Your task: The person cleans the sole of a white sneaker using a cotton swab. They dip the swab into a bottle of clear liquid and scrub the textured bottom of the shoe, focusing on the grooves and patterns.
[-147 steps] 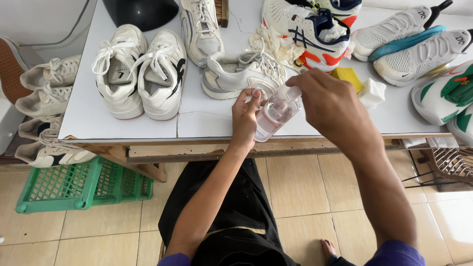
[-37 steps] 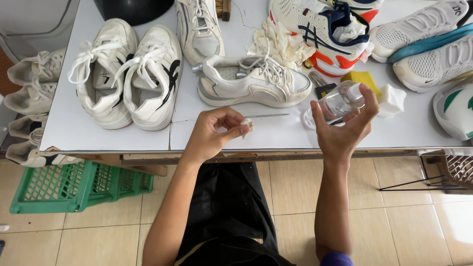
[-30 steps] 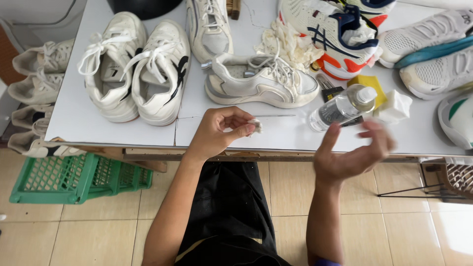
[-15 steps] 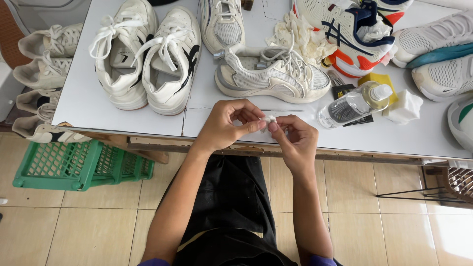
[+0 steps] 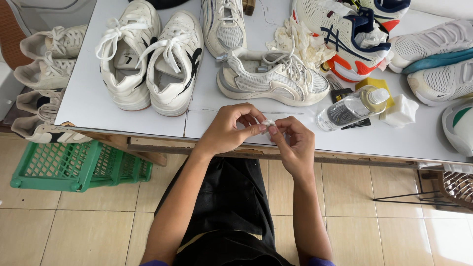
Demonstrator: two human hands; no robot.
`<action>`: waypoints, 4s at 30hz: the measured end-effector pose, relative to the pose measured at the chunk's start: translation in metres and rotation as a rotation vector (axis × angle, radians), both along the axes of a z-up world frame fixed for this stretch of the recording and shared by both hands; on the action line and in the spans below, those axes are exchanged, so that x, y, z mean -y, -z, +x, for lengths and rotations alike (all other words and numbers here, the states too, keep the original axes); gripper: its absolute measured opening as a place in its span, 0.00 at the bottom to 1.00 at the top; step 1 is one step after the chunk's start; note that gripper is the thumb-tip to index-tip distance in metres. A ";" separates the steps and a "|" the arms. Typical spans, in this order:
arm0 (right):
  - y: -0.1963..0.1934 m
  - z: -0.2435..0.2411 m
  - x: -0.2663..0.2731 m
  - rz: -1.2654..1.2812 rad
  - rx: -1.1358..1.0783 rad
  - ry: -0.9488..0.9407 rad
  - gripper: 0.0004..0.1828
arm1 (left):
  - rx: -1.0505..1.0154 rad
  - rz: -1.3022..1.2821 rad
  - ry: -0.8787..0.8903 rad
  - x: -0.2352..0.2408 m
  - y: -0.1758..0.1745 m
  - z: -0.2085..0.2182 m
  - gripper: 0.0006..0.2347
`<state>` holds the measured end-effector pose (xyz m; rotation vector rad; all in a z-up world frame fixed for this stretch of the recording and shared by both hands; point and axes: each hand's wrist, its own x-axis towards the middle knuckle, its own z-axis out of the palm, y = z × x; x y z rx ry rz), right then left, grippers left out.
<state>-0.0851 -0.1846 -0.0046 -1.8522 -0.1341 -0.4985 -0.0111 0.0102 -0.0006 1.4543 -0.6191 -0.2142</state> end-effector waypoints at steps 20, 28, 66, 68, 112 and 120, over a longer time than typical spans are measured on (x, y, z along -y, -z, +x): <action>-0.020 0.015 0.021 -0.770 -0.261 0.223 0.08 | -0.070 -0.117 -0.055 -0.001 0.011 0.003 0.11; -0.028 -0.018 0.030 -0.428 -0.091 0.098 0.03 | -0.062 -0.096 -0.038 0.002 0.019 0.010 0.06; 0.004 -0.002 0.020 0.368 -0.076 -0.148 0.20 | -0.096 -0.020 -0.044 0.000 0.008 0.007 0.06; 0.008 0.000 0.015 0.271 -0.070 -0.091 0.15 | -0.082 -0.021 -0.039 0.001 0.008 0.006 0.05; -0.018 -0.015 -0.004 -0.508 0.295 0.244 0.08 | -0.108 -0.032 -0.018 -0.006 -0.001 -0.001 0.12; -0.023 -0.024 -0.009 -0.378 0.258 0.186 0.07 | -0.204 -0.123 0.063 -0.008 0.002 0.001 0.12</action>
